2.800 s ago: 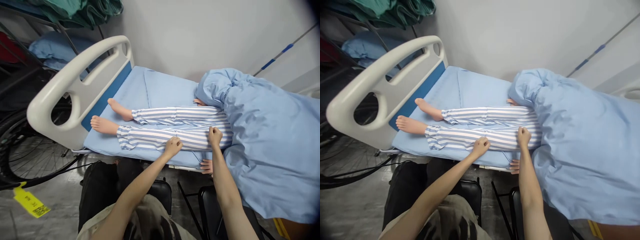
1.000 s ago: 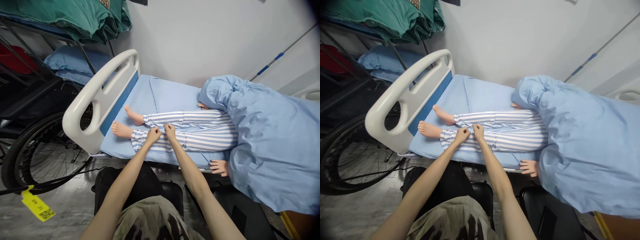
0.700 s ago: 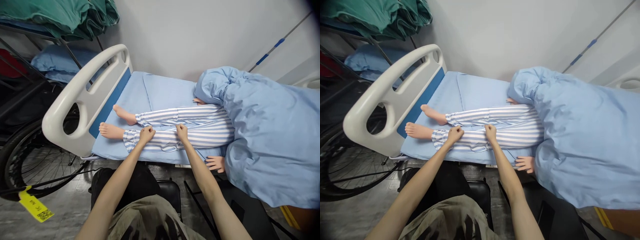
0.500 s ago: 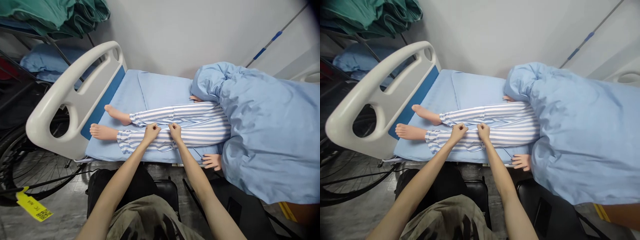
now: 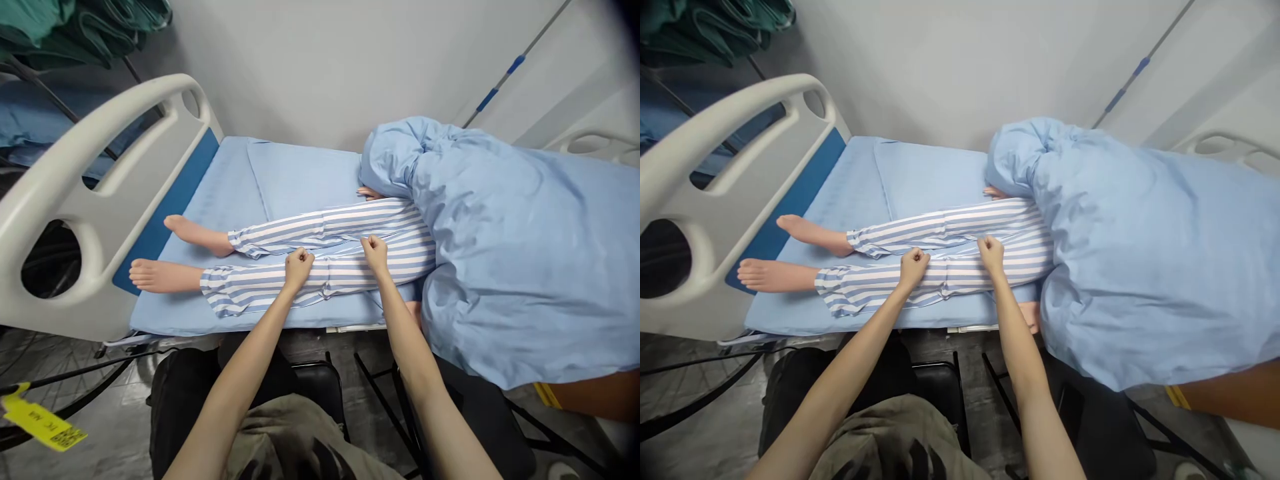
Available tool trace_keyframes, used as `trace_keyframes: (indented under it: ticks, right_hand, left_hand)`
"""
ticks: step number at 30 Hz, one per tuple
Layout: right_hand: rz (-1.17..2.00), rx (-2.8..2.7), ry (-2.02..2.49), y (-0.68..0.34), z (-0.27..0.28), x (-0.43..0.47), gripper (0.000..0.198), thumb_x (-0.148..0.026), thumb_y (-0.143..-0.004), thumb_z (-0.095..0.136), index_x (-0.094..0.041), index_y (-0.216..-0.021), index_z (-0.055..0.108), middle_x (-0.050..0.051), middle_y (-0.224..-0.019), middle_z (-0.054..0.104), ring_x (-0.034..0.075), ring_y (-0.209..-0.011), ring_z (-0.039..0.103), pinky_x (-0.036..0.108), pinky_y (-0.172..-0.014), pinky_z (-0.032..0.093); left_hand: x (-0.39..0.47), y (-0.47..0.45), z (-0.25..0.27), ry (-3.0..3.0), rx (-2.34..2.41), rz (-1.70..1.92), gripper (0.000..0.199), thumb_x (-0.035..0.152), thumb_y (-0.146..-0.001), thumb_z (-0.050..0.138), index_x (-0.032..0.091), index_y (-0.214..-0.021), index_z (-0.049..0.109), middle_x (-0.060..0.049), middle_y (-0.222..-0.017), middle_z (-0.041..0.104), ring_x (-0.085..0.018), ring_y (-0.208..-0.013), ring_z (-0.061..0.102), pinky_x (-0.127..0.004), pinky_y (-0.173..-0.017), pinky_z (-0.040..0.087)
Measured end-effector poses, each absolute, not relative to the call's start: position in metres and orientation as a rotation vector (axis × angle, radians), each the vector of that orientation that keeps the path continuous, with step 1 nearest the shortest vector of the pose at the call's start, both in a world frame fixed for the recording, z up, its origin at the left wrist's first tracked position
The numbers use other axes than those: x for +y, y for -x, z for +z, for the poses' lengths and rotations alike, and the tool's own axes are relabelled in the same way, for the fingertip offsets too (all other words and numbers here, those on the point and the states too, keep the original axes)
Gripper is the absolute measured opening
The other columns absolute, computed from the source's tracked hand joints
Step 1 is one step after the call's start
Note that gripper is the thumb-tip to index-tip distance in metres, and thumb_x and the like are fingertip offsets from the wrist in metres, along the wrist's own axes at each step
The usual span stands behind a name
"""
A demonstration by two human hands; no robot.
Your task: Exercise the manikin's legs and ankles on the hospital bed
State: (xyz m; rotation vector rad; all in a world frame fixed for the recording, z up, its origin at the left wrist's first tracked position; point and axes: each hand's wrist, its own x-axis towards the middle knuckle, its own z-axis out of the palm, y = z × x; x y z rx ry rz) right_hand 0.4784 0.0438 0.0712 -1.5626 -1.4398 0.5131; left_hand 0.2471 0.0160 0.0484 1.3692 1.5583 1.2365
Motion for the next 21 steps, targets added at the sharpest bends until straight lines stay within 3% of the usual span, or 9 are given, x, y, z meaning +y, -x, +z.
trace_keyframes:
  ticks: [6,14,21]
  right_hand:
    - [0.353,-1.445,1.787,-0.477,0.045,0.042,0.036,-0.027,-0.081,0.052,-0.022,-0.055,0.028,-0.006,-0.05,0.027,0.011,-0.055,0.026,0.027,-0.061,0.023]
    - [0.482,-1.37,1.552,-0.505,0.056,0.045,0.039,-0.036,-0.083,0.054,-0.023,-0.056,0.028,-0.006,-0.055,0.028,0.01,-0.058,0.029,0.025,-0.06,0.028]
    - [0.136,-1.344,1.863,-0.545,0.054,0.042,0.034,-0.025,-0.082,0.05,-0.022,-0.057,0.028,-0.006,-0.053,0.027,0.011,-0.056,0.025,0.028,-0.06,0.023]
  left_hand:
    - [0.018,-0.289,0.059,-1.524,1.408,1.142,0.027,0.022,-0.074,0.053,0.021,-0.058,0.032,0.005,-0.055,0.033,-0.011,-0.056,0.034,-0.026,-0.06,0.028]
    - [0.024,-0.314,0.04,-1.892,1.594,0.702,0.019,0.023,-0.076,0.054,0.021,-0.06,0.044,-0.001,-0.059,0.052,-0.017,-0.062,0.045,-0.03,-0.062,0.023]
    - [0.022,-0.313,0.034,-1.912,1.604,0.696,0.016,0.023,-0.078,0.056,0.021,-0.063,0.049,-0.002,-0.064,0.056,-0.019,-0.066,0.049,-0.03,-0.062,0.024]
